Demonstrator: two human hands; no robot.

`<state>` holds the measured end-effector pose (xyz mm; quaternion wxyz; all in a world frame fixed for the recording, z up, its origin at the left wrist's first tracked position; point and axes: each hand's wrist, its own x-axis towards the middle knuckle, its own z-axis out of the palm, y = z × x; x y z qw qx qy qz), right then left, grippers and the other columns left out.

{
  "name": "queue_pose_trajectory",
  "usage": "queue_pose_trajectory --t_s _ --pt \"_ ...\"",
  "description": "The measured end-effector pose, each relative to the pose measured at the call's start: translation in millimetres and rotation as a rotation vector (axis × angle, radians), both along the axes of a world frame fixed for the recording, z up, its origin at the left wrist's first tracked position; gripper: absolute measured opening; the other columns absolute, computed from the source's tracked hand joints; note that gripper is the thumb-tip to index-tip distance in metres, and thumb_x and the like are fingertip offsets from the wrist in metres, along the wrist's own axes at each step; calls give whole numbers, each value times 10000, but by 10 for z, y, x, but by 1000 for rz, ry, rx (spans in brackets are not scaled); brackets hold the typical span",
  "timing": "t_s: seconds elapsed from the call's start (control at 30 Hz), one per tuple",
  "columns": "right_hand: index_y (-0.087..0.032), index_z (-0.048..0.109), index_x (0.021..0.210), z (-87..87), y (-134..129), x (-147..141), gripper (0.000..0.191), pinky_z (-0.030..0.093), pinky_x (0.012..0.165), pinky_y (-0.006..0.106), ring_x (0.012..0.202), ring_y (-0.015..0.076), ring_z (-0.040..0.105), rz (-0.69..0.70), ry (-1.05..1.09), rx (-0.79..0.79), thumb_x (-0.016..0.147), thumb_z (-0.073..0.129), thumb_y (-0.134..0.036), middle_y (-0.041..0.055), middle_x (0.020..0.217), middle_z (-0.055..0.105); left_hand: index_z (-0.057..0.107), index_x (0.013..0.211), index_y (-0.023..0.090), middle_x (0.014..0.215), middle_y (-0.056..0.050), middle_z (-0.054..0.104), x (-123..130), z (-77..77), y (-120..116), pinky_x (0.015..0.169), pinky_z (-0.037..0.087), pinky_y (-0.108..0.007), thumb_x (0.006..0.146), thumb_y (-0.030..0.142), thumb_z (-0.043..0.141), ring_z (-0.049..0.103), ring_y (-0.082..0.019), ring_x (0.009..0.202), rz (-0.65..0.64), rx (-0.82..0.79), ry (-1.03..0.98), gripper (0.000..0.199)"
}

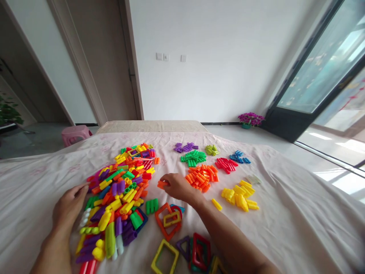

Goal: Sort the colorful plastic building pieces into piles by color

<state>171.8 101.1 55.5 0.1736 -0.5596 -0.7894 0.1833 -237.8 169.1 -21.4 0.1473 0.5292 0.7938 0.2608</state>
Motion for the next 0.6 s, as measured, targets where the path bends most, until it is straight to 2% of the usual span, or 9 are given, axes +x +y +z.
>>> queue_pose_trajectory --t_s 0.1,0.2,0.27,0.37,0.43,0.5,0.53,0.6 --pt "-193 718 1064 192 -53 421 292 412 684 233 838 170 657 -174 -4 46 840 534 -159 59 979 743 672 1234 225 1202 -134 689 1 -4 1 840 485 -408 869 639 384 636 -349 1038 -3 5 18 623" --pt "-185 720 988 324 -83 845 271 379 663 257 848 199 650 -365 -134 73 822 511 -136 76 942 738 667 1241 225 1223 -136 679 12 -1 -10 857 479 -417 878 634 362 630 -353 1059 -10 19 33 627" --pt "-184 719 996 353 -93 1081 287 368 657 267 868 213 650 -451 -208 51 808 511 -121 91 957 736 668 1244 224 1218 -142 679 17 2 -15 855 477 -415 877 631 368 630 -355 1062 -11 17 31 625" --pt "-181 719 1040 346 -95 1300 308 378 664 275 897 229 653 -507 -278 -22 803 531 -125 109 1000 732 674 1241 235 1243 -135 672 28 13 -18 861 477 -406 879 619 389 627 -347 1069 -2 9 9 601" --pt "-178 712 1081 337 -85 1320 304 401 693 288 955 251 649 -545 -304 -12 833 537 -161 125 1061 721 676 1238 226 1262 -136 663 38 21 -19 871 473 -403 886 604 398 624 -342 1074 -4 18 0 587" --pt "-184 703 1111 330 -68 1216 296 428 731 300 997 258 643 -543 -273 45 869 533 -198 126 1103 708 677 1237 214 1268 -140 659 46 24 -21 881 468 -397 894 586 402 619 -334 1082 -14 34 -1 576" --pt "-189 702 1112 323 -59 1115 287 441 749 301 989 248 646 -497 -222 72 879 534 -205 116 1097 708 677 1237 216 1269 -136 659 48 23 -22 883 467 -392 896 580 405 617 -328 1085 -16 41 -1 568" --pt "-200 699 1112 291 -39 833 279 466 774 283 931 201 657 -308 -57 97 882 543 -183 86 1071 707 679 1236 231 1270 -123 661 50 19 -25 874 469 -381 898 571 413 619 -317 1079 -17 55 7 548"
